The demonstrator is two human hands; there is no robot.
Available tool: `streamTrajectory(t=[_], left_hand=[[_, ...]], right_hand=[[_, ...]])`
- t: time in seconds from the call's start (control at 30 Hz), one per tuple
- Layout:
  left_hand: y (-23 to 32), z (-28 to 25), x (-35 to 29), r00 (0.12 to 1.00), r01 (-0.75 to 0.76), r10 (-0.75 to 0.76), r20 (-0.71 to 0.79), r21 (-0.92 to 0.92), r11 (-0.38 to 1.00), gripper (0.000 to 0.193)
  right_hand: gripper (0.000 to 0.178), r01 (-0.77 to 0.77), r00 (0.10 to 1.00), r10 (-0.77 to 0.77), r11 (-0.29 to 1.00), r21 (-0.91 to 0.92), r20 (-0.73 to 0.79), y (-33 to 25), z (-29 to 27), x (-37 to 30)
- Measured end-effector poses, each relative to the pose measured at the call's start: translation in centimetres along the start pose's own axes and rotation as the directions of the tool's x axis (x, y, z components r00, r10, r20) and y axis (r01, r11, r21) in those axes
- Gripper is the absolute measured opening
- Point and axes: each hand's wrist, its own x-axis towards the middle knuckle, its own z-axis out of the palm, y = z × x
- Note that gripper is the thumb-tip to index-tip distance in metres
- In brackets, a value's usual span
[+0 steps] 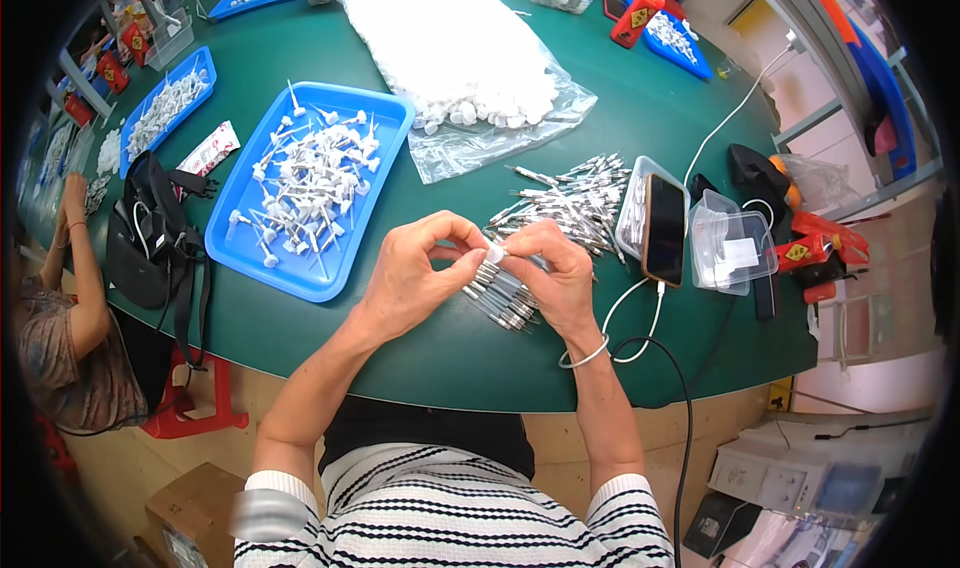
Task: The person repeatedly picks up small white plastic caps and metal rods from a green table. They insert the metal rods into the white caps by hand and place the assembled units into a blue tray. The process is repetitive and involves handling small parts one at a time.
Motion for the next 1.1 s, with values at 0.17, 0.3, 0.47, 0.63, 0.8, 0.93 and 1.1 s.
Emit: streamTrajectory(t=[0.17,0.3,0.47,0.63,0.8,0.93,1.1], left_hand=[[0.3,-0.2,0.1,0.996,-0.064,0.049,0.069,0.232,0.971,0.007],[0.5,0.2,0.4,0.959,-0.279,0.262,0.105,0.495,0.823,0.009],[0.1,0.4,0.2,0.974,-0.223,0.218,0.06,0.427,0.876,0.011],[0.1,0.7,0.1,0.953,-0.286,0.3,0.051,0.489,0.824,0.009],[-0.6,0.9,-0.3,0.995,-0.086,0.091,-0.026,0.16,0.983,0.008],[-0.3,1.2,-0.4,0.983,-0.156,0.178,-0.047,0.298,0.942,0.01],[-0.2,1.2,-0.2,0.896,-0.375,0.443,-0.011,0.515,0.771,0.016]], right_hand=[[0.019,0.071,0.998,-0.07,0.988,-0.135,0.008,-0.2,0.1,0.0],[0.019,0.204,0.978,-0.21,0.93,-0.307,0.014,-0.1,-0.1,0.3],[0.019,0.226,0.972,-0.235,0.924,-0.309,0.01,0.0,0.1,0.4],[0.018,0.155,0.987,-0.159,0.956,-0.247,0.006,0.0,0.0,0.2],[0.017,0.064,0.998,-0.063,0.987,-0.147,0.009,-0.2,0.2,0.1],[0.015,0.034,0.999,-0.033,0.994,-0.102,0.015,-0.3,0.2,0.0],[0.015,0.033,0.999,-0.032,0.996,-0.078,0.019,-0.2,0.1,0.1]])
